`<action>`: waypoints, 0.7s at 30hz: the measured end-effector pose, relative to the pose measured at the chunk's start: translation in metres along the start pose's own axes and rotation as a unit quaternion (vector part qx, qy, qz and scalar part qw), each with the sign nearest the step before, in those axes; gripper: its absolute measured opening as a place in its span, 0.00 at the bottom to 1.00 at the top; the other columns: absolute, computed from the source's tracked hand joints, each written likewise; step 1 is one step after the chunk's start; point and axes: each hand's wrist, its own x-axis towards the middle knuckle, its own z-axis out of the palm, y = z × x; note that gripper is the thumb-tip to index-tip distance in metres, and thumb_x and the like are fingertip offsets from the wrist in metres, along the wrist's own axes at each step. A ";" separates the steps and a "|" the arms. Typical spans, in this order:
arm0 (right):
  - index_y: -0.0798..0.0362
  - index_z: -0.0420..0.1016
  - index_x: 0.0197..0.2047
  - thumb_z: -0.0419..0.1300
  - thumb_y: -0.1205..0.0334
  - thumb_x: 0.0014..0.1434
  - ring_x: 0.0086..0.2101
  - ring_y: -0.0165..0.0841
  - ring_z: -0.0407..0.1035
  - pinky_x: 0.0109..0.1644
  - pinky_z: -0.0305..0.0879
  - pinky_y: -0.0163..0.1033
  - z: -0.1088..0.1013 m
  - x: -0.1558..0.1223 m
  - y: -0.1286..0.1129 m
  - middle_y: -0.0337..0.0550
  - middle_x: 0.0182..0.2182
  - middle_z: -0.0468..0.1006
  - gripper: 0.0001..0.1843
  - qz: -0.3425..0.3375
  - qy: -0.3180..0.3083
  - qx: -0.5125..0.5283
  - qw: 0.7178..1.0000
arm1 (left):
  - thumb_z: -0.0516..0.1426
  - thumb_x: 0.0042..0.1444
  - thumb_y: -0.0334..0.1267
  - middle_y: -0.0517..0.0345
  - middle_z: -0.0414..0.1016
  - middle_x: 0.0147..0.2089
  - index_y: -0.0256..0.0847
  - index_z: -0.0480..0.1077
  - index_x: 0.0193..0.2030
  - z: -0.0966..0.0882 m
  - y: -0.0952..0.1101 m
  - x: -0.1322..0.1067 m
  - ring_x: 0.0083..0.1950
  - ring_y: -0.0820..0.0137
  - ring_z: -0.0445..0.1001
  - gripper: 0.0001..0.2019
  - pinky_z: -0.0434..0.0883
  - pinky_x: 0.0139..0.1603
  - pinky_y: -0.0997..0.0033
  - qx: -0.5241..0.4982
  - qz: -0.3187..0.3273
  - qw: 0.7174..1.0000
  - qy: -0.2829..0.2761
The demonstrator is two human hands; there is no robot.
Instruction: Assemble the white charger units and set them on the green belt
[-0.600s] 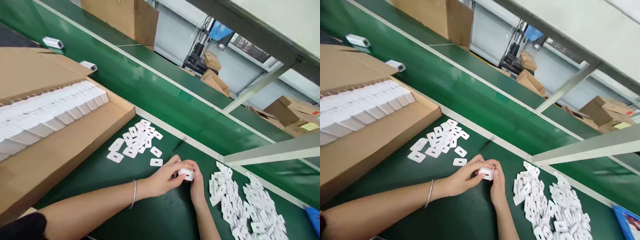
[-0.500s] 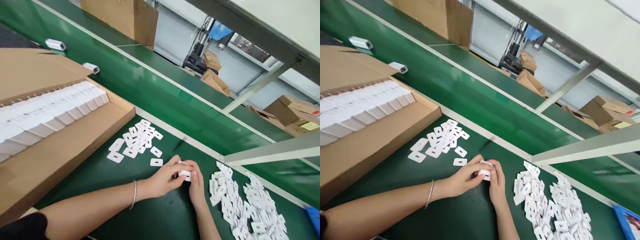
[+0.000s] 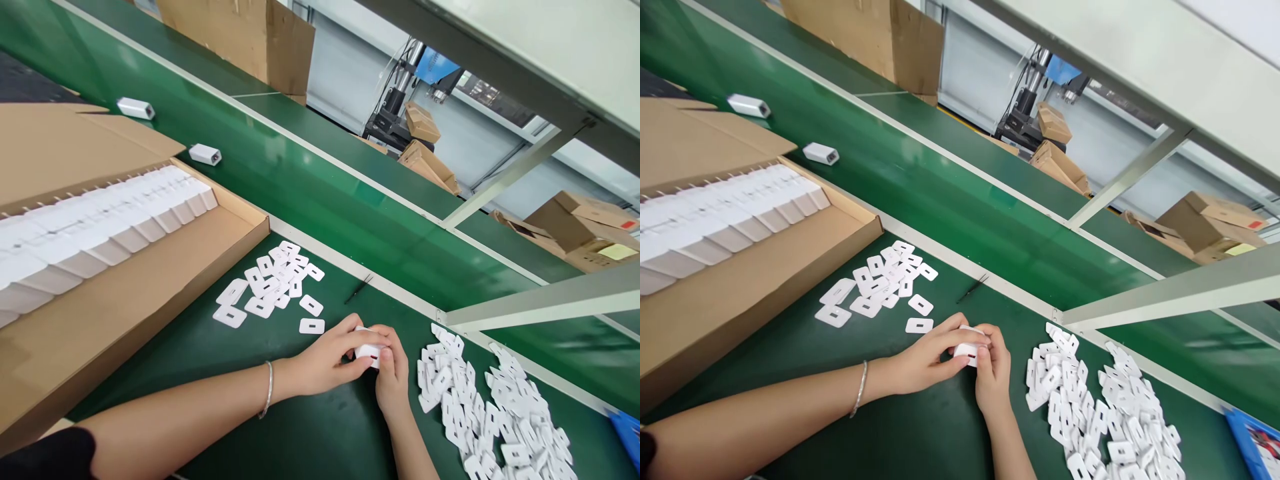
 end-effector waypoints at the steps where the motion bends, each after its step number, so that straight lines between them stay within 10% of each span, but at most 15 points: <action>1: 0.50 0.73 0.48 0.52 0.39 0.71 0.31 0.38 0.76 0.36 0.72 0.41 0.000 -0.001 0.000 0.42 0.33 0.80 0.23 0.006 -0.009 0.002 1.000 | 0.55 0.69 0.39 0.55 0.62 0.44 0.52 0.74 0.63 0.000 0.001 0.000 0.43 0.66 0.65 0.18 0.71 0.41 0.70 -0.002 0.005 1.000 0.002; 12: 0.48 0.78 0.56 0.46 0.44 0.74 0.43 0.41 0.75 0.47 0.72 0.47 -0.005 0.004 0.003 0.47 0.43 0.78 0.25 -0.030 0.033 -0.193 0.980 | 0.60 0.65 0.42 0.52 0.70 0.51 0.48 0.61 0.68 0.004 -0.004 0.003 0.46 0.65 0.71 0.27 0.74 0.47 0.64 -0.089 -0.089 0.984 0.127; 21: 0.64 0.70 0.66 0.54 0.47 0.67 0.70 0.64 0.49 0.69 0.47 0.68 -0.046 0.015 0.022 0.74 0.71 0.55 0.34 0.056 0.231 -0.617 0.751 | 0.60 0.64 0.52 0.54 0.67 0.54 0.48 0.63 0.65 0.008 -0.011 0.007 0.39 0.69 0.79 0.25 0.80 0.43 0.62 -0.188 -0.139 0.952 0.197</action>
